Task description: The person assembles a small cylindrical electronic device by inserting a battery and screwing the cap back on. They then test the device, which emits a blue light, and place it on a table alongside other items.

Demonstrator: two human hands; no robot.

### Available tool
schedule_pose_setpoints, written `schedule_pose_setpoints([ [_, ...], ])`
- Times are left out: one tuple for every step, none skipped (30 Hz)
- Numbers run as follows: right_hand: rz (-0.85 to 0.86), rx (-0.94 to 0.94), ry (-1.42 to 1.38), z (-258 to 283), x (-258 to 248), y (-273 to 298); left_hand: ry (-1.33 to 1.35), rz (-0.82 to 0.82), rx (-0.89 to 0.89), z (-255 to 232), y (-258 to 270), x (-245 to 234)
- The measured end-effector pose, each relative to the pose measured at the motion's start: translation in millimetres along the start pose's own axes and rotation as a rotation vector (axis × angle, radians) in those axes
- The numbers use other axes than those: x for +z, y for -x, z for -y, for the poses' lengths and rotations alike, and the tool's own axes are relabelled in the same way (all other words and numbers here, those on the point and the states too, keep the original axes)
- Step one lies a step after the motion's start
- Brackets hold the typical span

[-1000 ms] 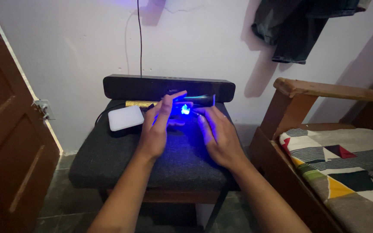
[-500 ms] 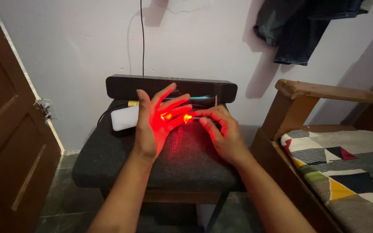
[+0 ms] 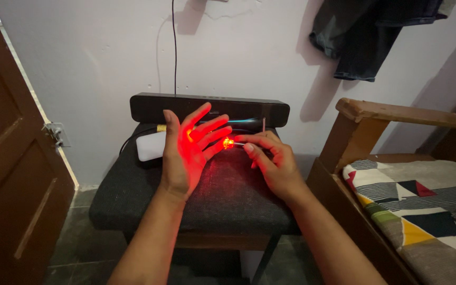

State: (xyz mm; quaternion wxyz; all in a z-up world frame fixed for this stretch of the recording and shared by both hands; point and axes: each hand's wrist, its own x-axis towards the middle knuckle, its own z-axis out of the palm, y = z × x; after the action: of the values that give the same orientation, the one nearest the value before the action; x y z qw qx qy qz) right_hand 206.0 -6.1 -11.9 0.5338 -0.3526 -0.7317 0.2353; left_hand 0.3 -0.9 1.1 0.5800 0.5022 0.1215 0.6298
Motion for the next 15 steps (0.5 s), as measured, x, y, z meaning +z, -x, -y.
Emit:
schedule_pose_setpoints([
  [-0.003,0.010,0.039,-0.1,-0.8,-0.1,-0.041,0.001,0.014,0.1,0.1,0.6],
  [-0.005,0.020,0.077,0.0,-1.8,-0.1,-0.081,0.002,0.027,0.6,0.4,1.5],
  [-0.008,0.031,0.115,0.1,-2.0,-0.3,-0.122,0.003,0.041,0.9,0.8,2.0],
  [-0.008,0.041,0.120,0.1,-1.8,-0.4,-0.125,0.004,0.041,0.7,1.3,2.2],
  [-0.009,0.051,0.124,0.2,-1.3,-0.4,-0.129,0.005,0.042,0.7,1.6,2.4],
  [-0.010,0.060,0.128,0.4,-1.0,-0.7,-0.133,0.007,0.043,0.6,1.4,2.6],
  [-0.010,0.047,0.104,0.7,-0.9,-0.5,-0.128,0.007,0.043,0.6,1.2,3.0],
  [-0.009,0.032,0.078,0.9,-0.6,-0.2,-0.124,0.006,0.044,0.3,1.1,3.1],
  [-0.008,0.017,0.052,1.1,-0.5,-0.1,-0.120,0.005,0.045,0.0,1.1,3.2],
  [-0.005,0.023,0.044,1.1,-0.5,-0.2,-0.119,0.008,0.045,-0.2,1.1,2.9],
  [-0.003,0.029,0.037,0.9,-0.8,-0.5,-0.119,0.011,0.045,-0.4,1.2,2.6],
  [-0.001,0.036,0.030,0.8,-1.4,-0.6,-0.117,0.015,0.044,-0.3,1.1,2.5],
  [-0.005,0.038,0.022,0.7,-1.9,-0.8,-0.123,0.014,0.046,0.0,1.1,2.3],
  [-0.011,0.039,0.014,0.4,-2.2,-1.3,-0.129,0.015,0.048,0.6,1.2,2.3],
  [-0.016,0.040,0.007,0.2,-2.6,-1.7,-0.136,0.016,0.051,1.3,1.2,2.1],
])
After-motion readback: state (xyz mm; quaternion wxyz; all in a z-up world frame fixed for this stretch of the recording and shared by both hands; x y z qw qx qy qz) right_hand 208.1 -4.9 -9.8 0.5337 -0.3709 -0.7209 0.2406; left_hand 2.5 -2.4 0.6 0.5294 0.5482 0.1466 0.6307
